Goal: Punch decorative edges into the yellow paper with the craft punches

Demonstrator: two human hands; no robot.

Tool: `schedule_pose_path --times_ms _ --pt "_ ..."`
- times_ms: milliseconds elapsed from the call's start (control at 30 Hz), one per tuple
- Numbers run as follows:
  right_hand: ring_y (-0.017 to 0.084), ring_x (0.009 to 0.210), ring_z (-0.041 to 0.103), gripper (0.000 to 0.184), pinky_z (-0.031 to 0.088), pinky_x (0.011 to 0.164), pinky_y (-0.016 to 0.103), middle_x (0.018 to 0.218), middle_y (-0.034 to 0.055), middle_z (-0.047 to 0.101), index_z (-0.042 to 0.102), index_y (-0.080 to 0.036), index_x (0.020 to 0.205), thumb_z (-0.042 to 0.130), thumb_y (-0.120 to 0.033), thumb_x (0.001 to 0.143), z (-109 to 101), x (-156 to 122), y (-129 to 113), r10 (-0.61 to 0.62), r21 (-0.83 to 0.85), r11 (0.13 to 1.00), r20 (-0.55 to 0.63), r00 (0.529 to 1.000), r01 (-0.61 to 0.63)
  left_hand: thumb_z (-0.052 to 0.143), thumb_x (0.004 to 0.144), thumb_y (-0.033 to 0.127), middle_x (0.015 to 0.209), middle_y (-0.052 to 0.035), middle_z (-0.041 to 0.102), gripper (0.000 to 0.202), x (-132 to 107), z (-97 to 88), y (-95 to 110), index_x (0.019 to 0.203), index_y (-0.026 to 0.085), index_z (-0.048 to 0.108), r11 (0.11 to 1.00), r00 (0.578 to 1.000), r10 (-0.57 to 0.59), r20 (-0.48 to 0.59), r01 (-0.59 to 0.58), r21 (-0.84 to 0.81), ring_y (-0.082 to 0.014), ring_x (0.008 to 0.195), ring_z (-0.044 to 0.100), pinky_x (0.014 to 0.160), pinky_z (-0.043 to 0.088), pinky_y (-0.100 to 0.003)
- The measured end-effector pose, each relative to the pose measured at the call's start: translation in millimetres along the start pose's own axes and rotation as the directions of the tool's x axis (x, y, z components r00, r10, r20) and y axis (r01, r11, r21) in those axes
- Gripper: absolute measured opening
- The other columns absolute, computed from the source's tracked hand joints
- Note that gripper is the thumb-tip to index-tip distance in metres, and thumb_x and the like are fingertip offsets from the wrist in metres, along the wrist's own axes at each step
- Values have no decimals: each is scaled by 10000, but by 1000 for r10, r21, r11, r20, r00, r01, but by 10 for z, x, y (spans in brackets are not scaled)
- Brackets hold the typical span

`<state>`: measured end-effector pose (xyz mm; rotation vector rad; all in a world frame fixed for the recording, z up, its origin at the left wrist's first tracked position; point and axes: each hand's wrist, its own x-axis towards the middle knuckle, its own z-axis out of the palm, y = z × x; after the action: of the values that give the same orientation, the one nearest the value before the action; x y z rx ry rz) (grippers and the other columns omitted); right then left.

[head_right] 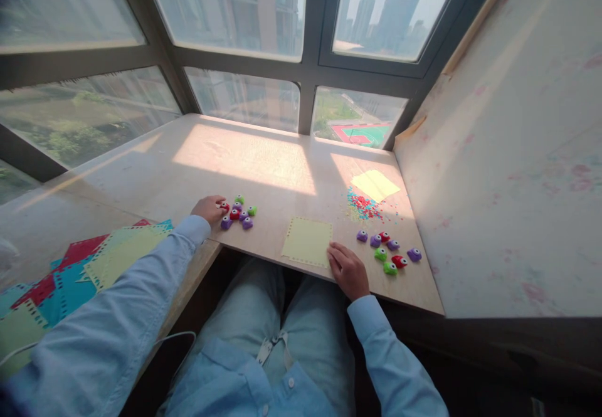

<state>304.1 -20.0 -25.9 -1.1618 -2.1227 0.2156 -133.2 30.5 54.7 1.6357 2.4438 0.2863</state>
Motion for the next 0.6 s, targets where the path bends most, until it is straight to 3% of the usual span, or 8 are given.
schedule_pose_path --times_ms 133,233,333,400,500,600 --pt "243 1067 681 282 564 940 432 1163 95 713 717 -237 1088 477 -298 953 -1 0 1 2 16 1000 -14 1000 -2 544 796 187 1250 -160 629 468 -132 -75 171 1254 116 608 1000 992 -5 -129 6 3 -272 1170 584 1001 459 -354" --pt "239 1074 673 281 560 941 417 1170 106 702 706 -230 1104 473 -294 960 -5 -1 0 7 11 1000 -8 1000 -7 493 843 192 1127 -119 674 381 -345 -49 478 1194 153 634 986 966 117 -231 -141 -87 -247 1059 629 969 478 -362" --pt "237 1065 672 276 563 926 399 1165 118 693 701 -217 1100 473 -289 961 -7 0 -4 13 -6 1000 1 1000 -13 549 833 222 1008 -68 720 258 -584 134 845 1054 180 675 913 950 311 -33 -308 -267 -221 991 657 962 489 -348" --pt "236 1056 673 275 563 918 392 1160 120 691 698 -213 1104 474 -282 960 -7 1 -8 22 -12 1000 -1 1000 -22 587 787 153 1031 -75 728 289 -719 313 1044 1068 164 653 867 931 331 155 -235 -439 -196 931 682 896 526 -314" --pt "234 1050 674 269 564 912 389 1155 110 692 692 -226 1118 486 -275 952 -7 8 -17 34 -16 999 -2 999 -34 578 756 69 1046 -96 733 376 -857 561 1202 1126 134 595 840 913 339 227 -185 -510 -153 855 707 788 561 -249" --pt "233 1040 677 258 563 908 382 1130 100 703 703 -230 1091 490 -267 950 -11 23 -32 27 -19 999 15 1000 -26 564 765 49 1083 -102 731 394 -919 712 1223 1146 149 553 774 921 310 237 -100 -625 -153 980 702 825 561 -233"
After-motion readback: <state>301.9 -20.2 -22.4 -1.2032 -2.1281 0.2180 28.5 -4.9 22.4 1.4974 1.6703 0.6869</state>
